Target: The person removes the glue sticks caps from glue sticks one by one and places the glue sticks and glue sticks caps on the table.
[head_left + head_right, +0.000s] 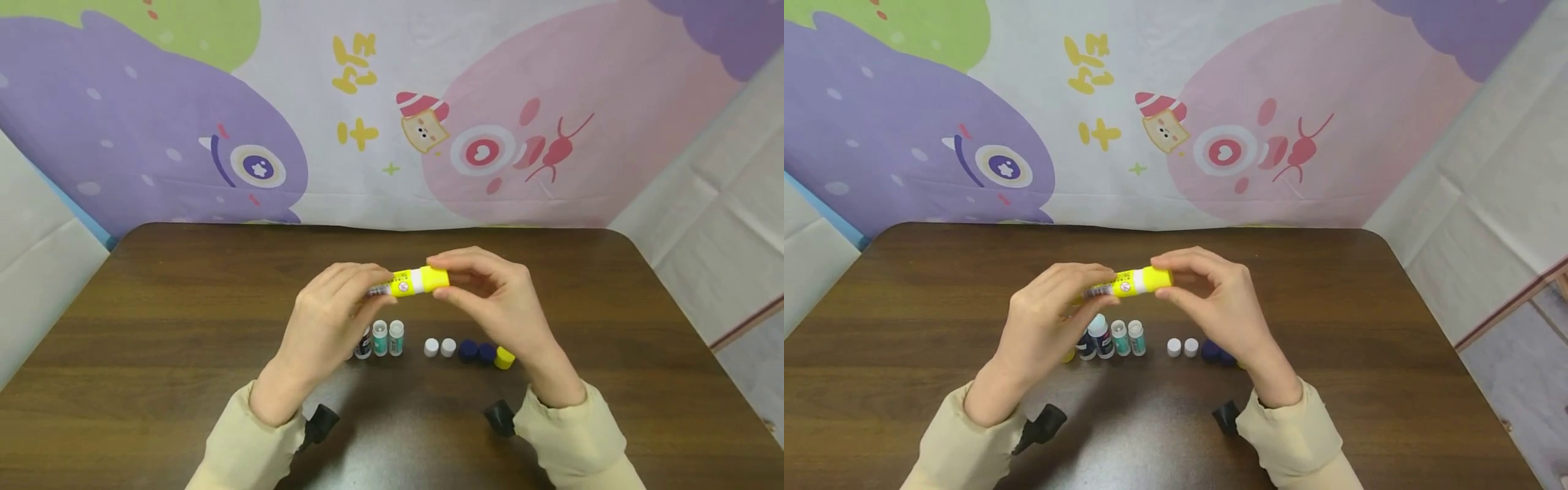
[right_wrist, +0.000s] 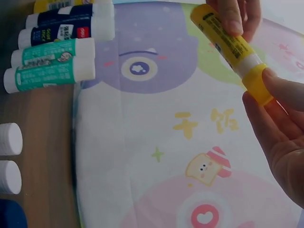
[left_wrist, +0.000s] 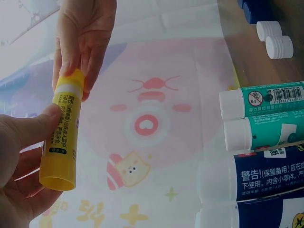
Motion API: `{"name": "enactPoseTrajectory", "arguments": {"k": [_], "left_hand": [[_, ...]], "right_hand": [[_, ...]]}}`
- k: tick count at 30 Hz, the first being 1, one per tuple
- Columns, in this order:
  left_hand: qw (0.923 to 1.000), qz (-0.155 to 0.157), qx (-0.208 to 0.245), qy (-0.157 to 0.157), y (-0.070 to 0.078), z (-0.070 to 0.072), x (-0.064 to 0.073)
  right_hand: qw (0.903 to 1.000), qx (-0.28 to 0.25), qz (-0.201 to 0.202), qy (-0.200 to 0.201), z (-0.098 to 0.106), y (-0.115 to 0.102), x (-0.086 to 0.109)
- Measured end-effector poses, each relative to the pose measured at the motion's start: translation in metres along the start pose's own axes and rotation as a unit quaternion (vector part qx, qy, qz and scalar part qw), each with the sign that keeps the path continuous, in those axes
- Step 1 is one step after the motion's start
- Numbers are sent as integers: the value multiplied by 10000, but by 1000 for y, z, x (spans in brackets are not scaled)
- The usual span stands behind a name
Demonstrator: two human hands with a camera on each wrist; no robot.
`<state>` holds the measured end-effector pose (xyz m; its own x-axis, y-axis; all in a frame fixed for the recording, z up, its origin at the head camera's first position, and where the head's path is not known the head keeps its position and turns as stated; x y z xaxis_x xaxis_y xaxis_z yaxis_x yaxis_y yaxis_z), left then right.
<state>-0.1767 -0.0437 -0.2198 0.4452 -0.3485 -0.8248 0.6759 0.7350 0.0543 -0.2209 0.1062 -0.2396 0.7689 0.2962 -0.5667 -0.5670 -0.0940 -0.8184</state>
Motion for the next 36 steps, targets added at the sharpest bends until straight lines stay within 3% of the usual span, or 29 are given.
{"name": "enactPoseTrajectory", "arguments": {"k": [8,16,23,28,36], "left_hand": [[9999,97,-4,-33,-2,0,-1],[9989,363,-291,-57,-11,-1,-1],[9978,605,-285,-48,-21,-4,0],[9967,767,-228,-169,-27,-7,2],[9924,1096,-237,-514,-40,-12,5]], "right_hand": [[9999,41,160,-7,3,-6,0],[9995,155,199,183,8,-9,0],[9980,573,-210,170,8,8,-1],[9884,1321,-730,-161,3,29,-1],[9643,2119,-1344,-842,-10,57,4]]}}
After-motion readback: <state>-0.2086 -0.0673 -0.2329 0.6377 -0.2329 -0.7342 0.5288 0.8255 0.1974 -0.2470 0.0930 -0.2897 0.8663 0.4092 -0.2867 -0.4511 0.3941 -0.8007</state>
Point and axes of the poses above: each hand's wrist, its own x-axis away from the middle knuckle, its own z-axis out of the back of the hand, y = z × x, the point moved 10 cm from there along -x, towards the middle knuckle, and after that the axes turned 14 degrees about -x, right-handed, at the moved point
